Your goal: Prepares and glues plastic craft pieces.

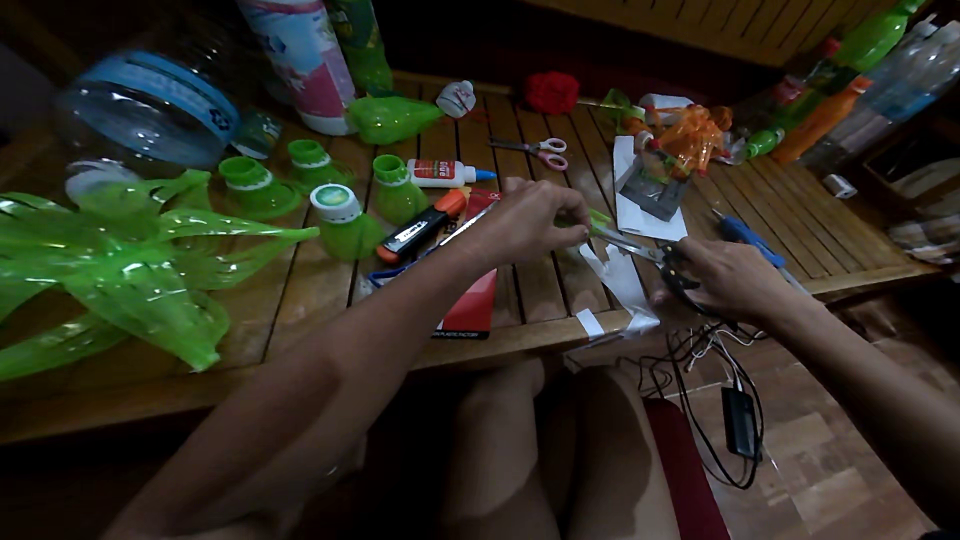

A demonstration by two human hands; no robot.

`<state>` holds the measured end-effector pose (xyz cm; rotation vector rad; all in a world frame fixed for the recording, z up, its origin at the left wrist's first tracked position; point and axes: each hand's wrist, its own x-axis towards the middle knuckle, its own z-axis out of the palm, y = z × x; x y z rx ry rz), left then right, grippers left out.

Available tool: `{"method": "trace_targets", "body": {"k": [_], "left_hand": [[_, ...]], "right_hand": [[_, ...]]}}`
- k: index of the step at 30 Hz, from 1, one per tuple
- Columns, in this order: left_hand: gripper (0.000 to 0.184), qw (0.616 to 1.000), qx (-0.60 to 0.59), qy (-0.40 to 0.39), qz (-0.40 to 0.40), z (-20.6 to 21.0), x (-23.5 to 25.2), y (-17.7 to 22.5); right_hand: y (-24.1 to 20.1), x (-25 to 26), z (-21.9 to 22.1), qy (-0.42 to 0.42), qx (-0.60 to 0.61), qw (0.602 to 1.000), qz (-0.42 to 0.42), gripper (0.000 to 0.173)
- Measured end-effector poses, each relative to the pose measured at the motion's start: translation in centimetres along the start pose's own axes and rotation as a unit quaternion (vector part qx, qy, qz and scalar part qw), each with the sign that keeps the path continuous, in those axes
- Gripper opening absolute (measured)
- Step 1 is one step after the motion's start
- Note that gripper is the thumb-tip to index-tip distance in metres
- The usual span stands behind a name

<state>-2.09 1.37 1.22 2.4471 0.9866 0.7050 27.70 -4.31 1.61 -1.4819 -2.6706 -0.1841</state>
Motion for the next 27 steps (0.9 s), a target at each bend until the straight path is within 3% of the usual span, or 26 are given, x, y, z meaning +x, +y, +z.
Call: {"method": "trace_targets", "body": {"k": [18, 27], "left_hand": [[0.015, 1.000, -0.009, -0.001, -0.015, -0.13, -0.03, 0.21], [0.015, 1.000, -0.014, -0.001, -0.017, -0.07, 0.03, 0.10]], "right_hand": [[0.07, 0.04, -0.04, 0.008, -0.011, 1.000, -0.015, 0.048], [-0.12, 0.09, -0.03, 0.007, -0.011, 1.000, -0.009, 0.056]]}}
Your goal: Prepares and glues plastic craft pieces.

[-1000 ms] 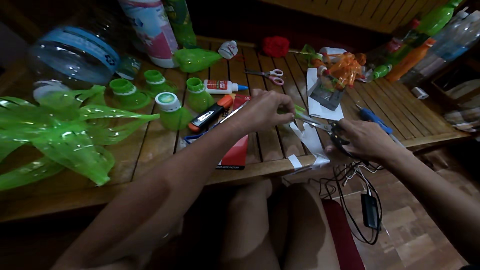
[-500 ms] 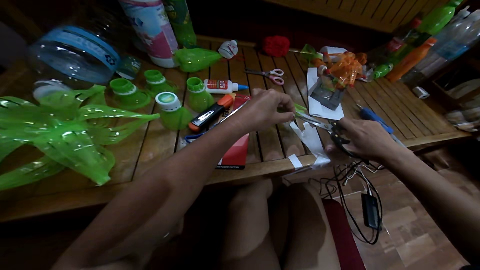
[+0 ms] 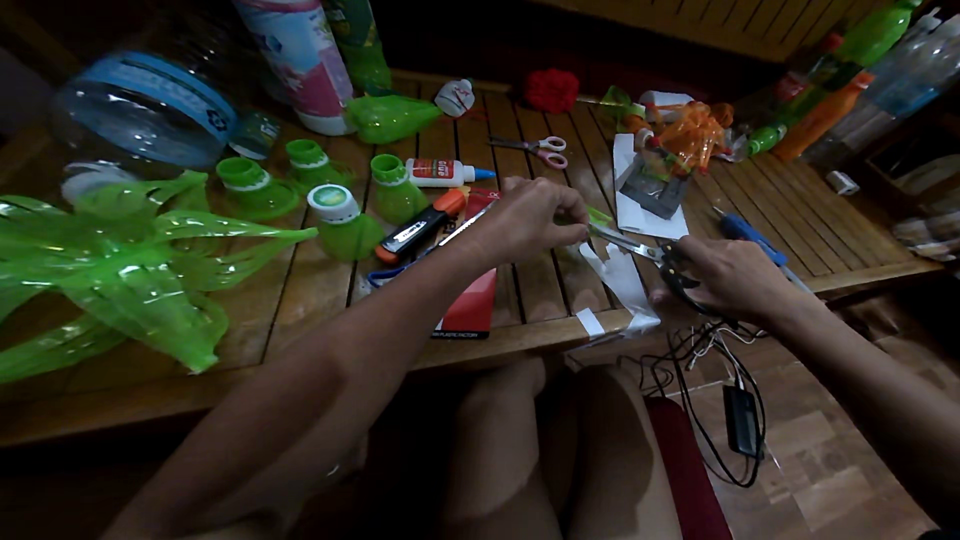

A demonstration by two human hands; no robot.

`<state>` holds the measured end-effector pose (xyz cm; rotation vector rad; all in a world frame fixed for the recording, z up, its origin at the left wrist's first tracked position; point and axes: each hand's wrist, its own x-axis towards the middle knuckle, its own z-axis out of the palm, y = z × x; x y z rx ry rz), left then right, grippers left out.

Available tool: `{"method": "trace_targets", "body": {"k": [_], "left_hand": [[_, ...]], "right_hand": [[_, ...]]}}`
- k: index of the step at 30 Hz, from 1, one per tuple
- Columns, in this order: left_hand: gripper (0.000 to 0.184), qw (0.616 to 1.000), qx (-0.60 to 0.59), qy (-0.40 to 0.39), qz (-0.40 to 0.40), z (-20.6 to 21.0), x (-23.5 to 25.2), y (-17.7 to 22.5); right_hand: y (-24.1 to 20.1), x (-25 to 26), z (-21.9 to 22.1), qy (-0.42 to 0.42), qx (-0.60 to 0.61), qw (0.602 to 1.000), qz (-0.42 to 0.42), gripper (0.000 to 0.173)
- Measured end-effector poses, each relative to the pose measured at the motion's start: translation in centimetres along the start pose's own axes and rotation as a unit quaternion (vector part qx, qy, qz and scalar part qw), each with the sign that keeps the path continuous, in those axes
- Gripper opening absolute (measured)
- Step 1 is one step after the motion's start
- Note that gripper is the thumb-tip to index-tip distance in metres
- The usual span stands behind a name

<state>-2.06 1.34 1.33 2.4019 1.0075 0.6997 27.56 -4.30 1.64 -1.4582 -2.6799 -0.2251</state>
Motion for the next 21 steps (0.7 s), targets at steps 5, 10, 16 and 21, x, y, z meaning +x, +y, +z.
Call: {"method": "trace_targets", "body": {"k": [5, 10, 16, 21], "left_hand": [[0.014, 1.000, -0.010, 0.002, -0.002, 0.04, 0.04, -0.12], [0.015, 1.000, -0.019, 0.003, -0.010, -0.01, 0.07, -0.13], [0.016, 0.999, -0.032, 0.006, -0.016, 0.01, 0.16, -0.34], [0.015, 0.999, -0.027, -0.008, -0.023, -0.02, 0.11, -0.03]], "right_hand": [[-0.01, 0.03, -0.13, 0.008, -0.013, 1.000, -0.006, 0.054], [-0.13, 0.03, -0.19, 0.015, -0.013, 1.000, -0.002, 0.057], [0.05, 0.14, 0.14, 0.041, -0.025, 0.999, -0.016, 0.059], [-0.54, 0.00, 0.17, 0.027, -0.007, 1.000, 0.015, 0.050]]}}
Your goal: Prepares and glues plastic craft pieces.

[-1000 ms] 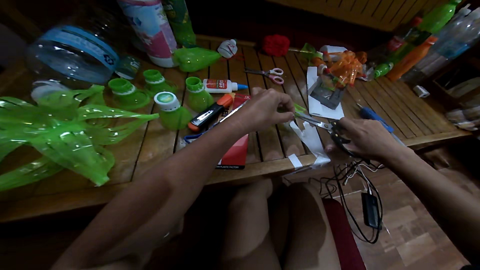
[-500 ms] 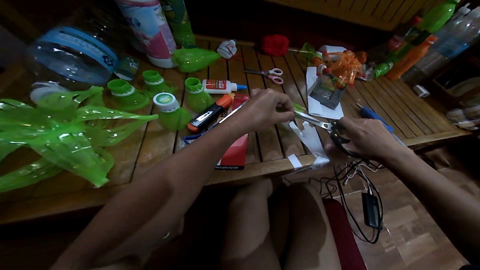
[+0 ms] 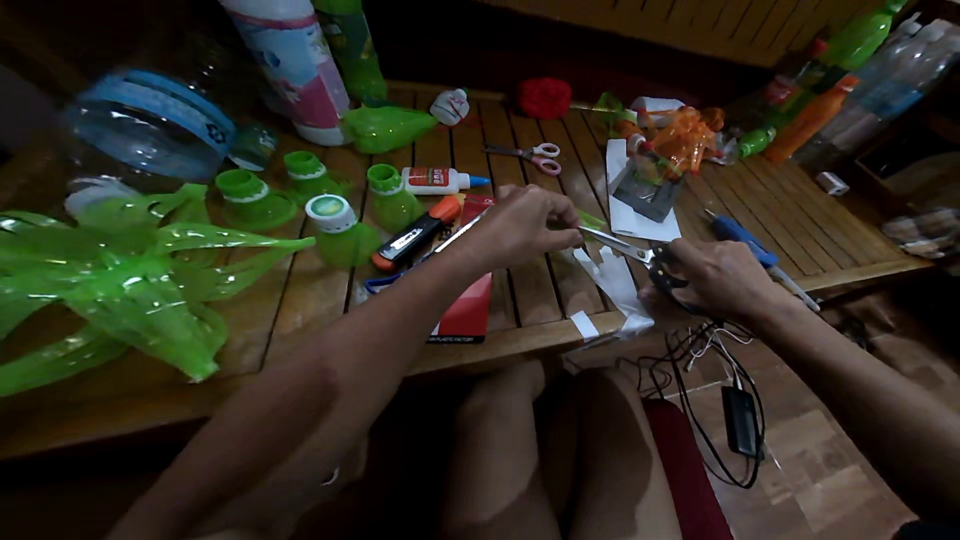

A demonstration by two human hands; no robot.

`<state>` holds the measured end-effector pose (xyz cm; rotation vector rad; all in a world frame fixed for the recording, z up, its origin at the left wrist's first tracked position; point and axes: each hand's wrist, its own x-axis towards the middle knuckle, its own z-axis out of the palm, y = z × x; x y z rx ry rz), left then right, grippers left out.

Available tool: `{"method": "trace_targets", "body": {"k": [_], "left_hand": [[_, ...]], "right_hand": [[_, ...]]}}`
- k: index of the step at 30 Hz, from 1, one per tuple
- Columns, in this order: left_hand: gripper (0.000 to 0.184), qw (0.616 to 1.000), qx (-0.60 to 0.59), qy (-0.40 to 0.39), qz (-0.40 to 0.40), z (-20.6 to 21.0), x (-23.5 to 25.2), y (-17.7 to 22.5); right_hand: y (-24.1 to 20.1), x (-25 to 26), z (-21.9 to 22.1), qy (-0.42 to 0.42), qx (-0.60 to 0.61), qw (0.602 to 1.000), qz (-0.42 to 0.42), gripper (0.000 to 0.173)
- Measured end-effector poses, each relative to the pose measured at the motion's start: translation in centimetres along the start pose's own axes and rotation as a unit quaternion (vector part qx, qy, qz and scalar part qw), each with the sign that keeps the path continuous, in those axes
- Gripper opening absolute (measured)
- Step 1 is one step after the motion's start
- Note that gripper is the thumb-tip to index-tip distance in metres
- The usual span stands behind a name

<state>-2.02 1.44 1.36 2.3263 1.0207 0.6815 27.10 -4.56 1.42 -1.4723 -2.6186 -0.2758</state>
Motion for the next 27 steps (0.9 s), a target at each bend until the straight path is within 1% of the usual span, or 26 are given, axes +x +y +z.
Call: {"method": "trace_targets", "body": {"k": [2, 3, 5, 6, 8, 10, 12, 14, 17, 19, 21, 23, 25, 26, 27], "left_hand": [[0.014, 1.000, 0.023, 0.006, 0.012, 0.0, 0.0, 0.0], [0.015, 0.999, 0.037, 0.017, 0.025, 0.1, 0.0, -0.2], [0.018, 0.997, 0.047, 0.044, 0.037, 0.2, 0.1, -0.6], [0.019, 0.997, 0.031, 0.062, 0.032, 0.2, 0.1, -0.7], [0.020, 0.993, -0.027, 0.114, 0.027, -0.2, 0.2, -0.7], [0.018, 0.978, -0.125, 0.161, 0.034, -0.6, 0.2, -0.7], [0.016, 0.953, -0.236, 0.188, 0.026, -1.0, 0.2, -0.6], [0.017, 0.933, -0.295, 0.203, 0.014, -1.4, 0.3, -0.9], [0.019, 0.915, -0.340, 0.217, -0.004, -1.4, 0.5, -1.4], [0.020, 0.907, -0.356, 0.226, -0.013, -1.6, 0.5, -1.5], [0.020, 0.899, -0.368, 0.235, -0.025, -1.7, 0.5, -1.4], [0.021, 0.894, -0.375, 0.243, -0.021, -1.5, 0.7, -1.8], [0.021, 0.892, -0.380, 0.245, -0.017, -1.3, 0.9, -2.0], [0.021, 0.890, -0.383, 0.246, -0.017, -1.2, 0.9, -2.0], [0.021, 0.888, -0.387, 0.247, -0.016, -1.2, 1.0, -2.0]], "right_hand": [[0.4, -0.1, -0.2, -0.003, 0.025, 0.999, 0.022, 0.052], [0.8, -0.2, -0.5, -0.016, 0.041, 0.997, 0.057, 0.055], [1.5, -0.1, -1.6, -0.076, 0.064, 0.981, 0.168, 0.061], [2.1, 0.1, -1.9, -0.105, 0.069, 0.968, 0.219, 0.060], [3.9, 0.3, -1.4, -0.139, 0.071, 0.951, 0.266, 0.052], [5.0, 0.6, -0.5, -0.159, 0.076, 0.947, 0.270, 0.048], [5.1, 1.5, -0.1, -0.172, 0.085, 0.945, 0.266, 0.048], [5.0, 2.9, 0.3, -0.177, 0.093, 0.945, 0.258, 0.049], [4.9, 5.1, 0.7, -0.202, 0.105, 0.941, 0.250, 0.048], [3.8, 6.2, -0.3, -0.228, 0.108, 0.934, 0.253, 0.046], [2.9, 6.6, -0.9, -0.247, 0.109, 0.929, 0.253, 0.048], [3.0, 6.6, -1.3, -0.258, 0.112, 0.930, 0.237, 0.048], [3.6, 6.6, -1.6, -0.243, 0.099, 0.943, 0.205, 0.043], [3.7, 6.7, -1.9, -0.206, 0.094, 0.957, 0.180, 0.039], [3.8, 7.0, -2.0, -0.137, 0.103, 0.975, 0.144, 0.033]]}}
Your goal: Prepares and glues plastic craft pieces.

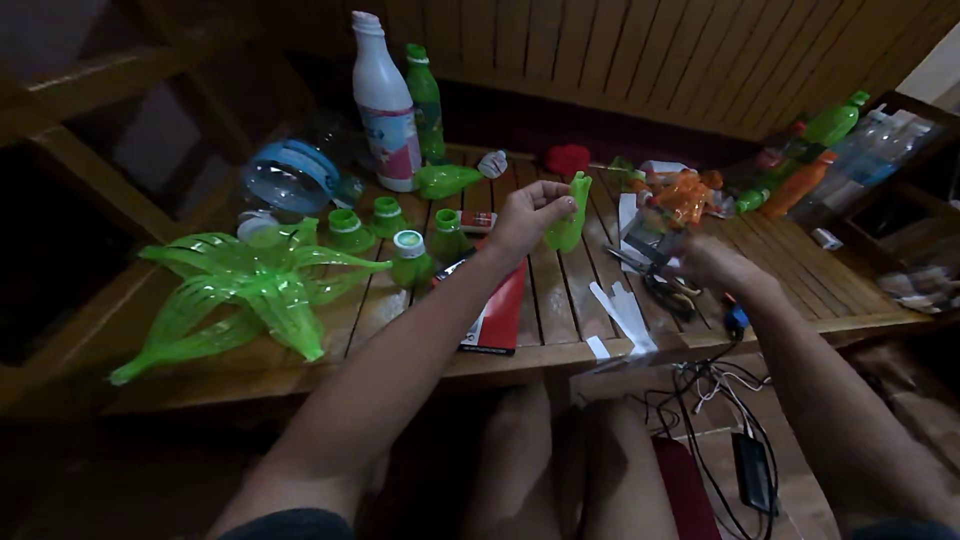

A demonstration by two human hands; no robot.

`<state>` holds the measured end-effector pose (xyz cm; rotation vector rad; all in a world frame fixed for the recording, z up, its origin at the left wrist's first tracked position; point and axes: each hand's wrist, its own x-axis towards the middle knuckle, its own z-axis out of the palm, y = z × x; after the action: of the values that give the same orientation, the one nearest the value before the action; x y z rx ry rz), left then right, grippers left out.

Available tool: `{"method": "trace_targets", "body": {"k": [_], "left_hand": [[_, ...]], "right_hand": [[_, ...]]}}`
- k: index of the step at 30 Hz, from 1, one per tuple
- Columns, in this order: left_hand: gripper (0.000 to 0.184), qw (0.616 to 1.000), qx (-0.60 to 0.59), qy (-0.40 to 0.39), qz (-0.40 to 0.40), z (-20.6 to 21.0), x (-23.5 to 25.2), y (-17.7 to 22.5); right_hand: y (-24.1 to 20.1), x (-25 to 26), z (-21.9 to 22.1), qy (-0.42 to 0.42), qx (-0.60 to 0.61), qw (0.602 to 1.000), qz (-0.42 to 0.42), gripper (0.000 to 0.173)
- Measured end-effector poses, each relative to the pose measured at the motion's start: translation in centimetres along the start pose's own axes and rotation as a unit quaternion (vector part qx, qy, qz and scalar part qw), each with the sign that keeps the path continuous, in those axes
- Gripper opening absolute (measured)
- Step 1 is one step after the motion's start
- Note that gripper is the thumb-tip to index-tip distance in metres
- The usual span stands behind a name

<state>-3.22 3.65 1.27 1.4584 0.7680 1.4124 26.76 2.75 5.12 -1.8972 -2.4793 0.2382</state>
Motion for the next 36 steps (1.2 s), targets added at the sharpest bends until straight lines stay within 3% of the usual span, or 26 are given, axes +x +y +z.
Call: {"method": "trace_targets", "body": {"k": [2, 4, 7, 13, 17, 27, 30, 36], "left_hand": [[0.021, 1.000, -0.008, 0.002, 0.003, 0.0, 0.0, -0.1], [0.021, 1.000, -0.007, 0.000, 0.012, -0.1, 0.1, -0.2], [0.021, 1.000, -0.007, 0.002, 0.012, -0.5, 0.2, -0.7], [0.020, 0.999, -0.037, 0.020, -0.005, -0.5, 0.3, -0.5], [0.017, 0.999, -0.022, 0.024, -0.013, -0.3, -0.1, -0.4], [0.015, 0.999, -0.014, 0.030, 0.005, -0.4, 0.1, -0.2], [0.012, 0.999, -0.038, 0.037, -0.009, -0.2, -0.1, -0.1], [0.008, 0.998, -0.043, 0.043, 0.009, -0.5, 0.1, 0.1]], "right_hand": [[-2.1, 0.5, -0.6, 0.138, 0.056, 0.985, -0.093, 0.024], [-5.1, 1.9, -1.2, 0.231, 0.143, 0.952, -0.138, 0.030], [-8.3, 5.2, -0.5, 0.283, 0.291, 0.893, -0.196, 0.037], [-9.6, 9.3, 3.1, 0.240, 0.486, 0.790, -0.287, 0.036], [-8.7, 9.0, 3.6, 0.224, 0.485, 0.787, -0.309, 0.036], [-9.4, 9.2, 4.4, 0.153, 0.425, 0.832, -0.322, 0.042], [-9.6, 9.3, 4.6, 0.125, 0.439, 0.824, -0.337, 0.033], [-10.2, 9.3, 5.0, 0.056, 0.546, 0.779, -0.303, 0.040]]}}
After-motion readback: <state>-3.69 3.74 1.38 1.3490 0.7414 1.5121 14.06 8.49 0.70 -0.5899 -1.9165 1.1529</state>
